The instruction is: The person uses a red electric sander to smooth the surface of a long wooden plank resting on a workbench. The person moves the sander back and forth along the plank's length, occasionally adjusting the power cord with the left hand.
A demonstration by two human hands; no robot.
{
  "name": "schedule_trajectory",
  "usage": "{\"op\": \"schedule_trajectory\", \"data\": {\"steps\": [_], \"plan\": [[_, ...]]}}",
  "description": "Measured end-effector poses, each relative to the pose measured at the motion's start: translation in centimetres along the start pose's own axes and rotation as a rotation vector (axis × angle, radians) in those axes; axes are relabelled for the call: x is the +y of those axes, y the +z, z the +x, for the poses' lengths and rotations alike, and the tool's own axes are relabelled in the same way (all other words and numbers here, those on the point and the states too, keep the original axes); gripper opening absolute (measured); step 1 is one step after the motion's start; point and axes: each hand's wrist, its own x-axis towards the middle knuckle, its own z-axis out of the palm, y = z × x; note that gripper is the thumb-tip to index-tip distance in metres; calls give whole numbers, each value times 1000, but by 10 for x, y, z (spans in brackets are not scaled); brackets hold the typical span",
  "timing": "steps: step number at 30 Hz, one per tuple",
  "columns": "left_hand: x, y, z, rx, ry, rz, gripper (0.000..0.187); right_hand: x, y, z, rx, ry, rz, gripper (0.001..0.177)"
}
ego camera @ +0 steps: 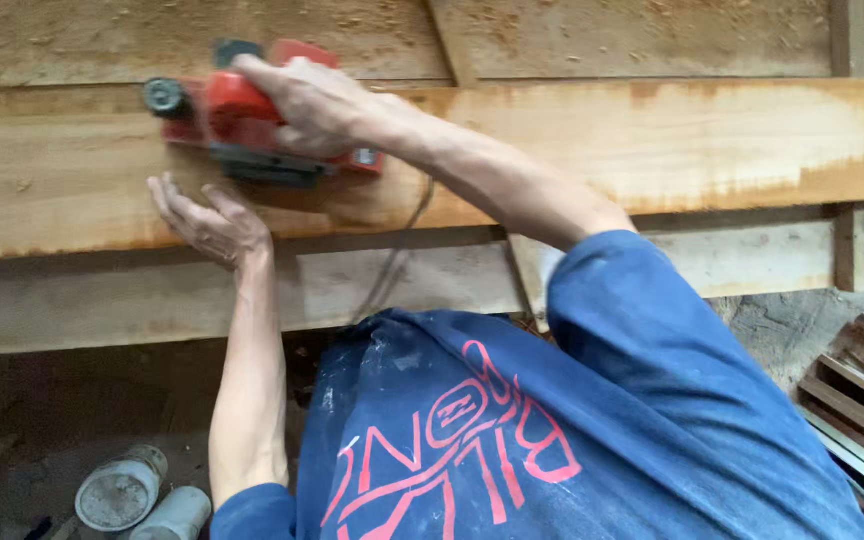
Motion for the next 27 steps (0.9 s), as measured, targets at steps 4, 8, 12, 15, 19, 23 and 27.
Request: {"op": "schedule_trajectory", "data": {"steps": [4, 8, 12, 15, 19, 23, 27], "plan": [[23, 34, -25, -74, 44, 258, 60, 28, -74, -118, -86, 235, 74, 39], [39, 38, -29, -174, -41, 410, 65, 51, -135, -222, -19, 329, -10, 47], [49, 38, -23, -195, -111, 449, 70, 65, -157, -271, 84, 386, -76, 55], [51, 38, -23, -186, -106, 456, 68, 69, -147, -269, 98, 375, -35, 58], [50, 34, -31, 27, 4, 265, 55, 65, -125, -211, 25, 428, -26, 58], [47, 27, -39, 171, 1, -79, 48, 44, -83, -106, -85, 319, 42, 57], [41, 28, -41, 311, -36, -114, 50, 7, -26, -23, -141, 267, 278, 56]]}}
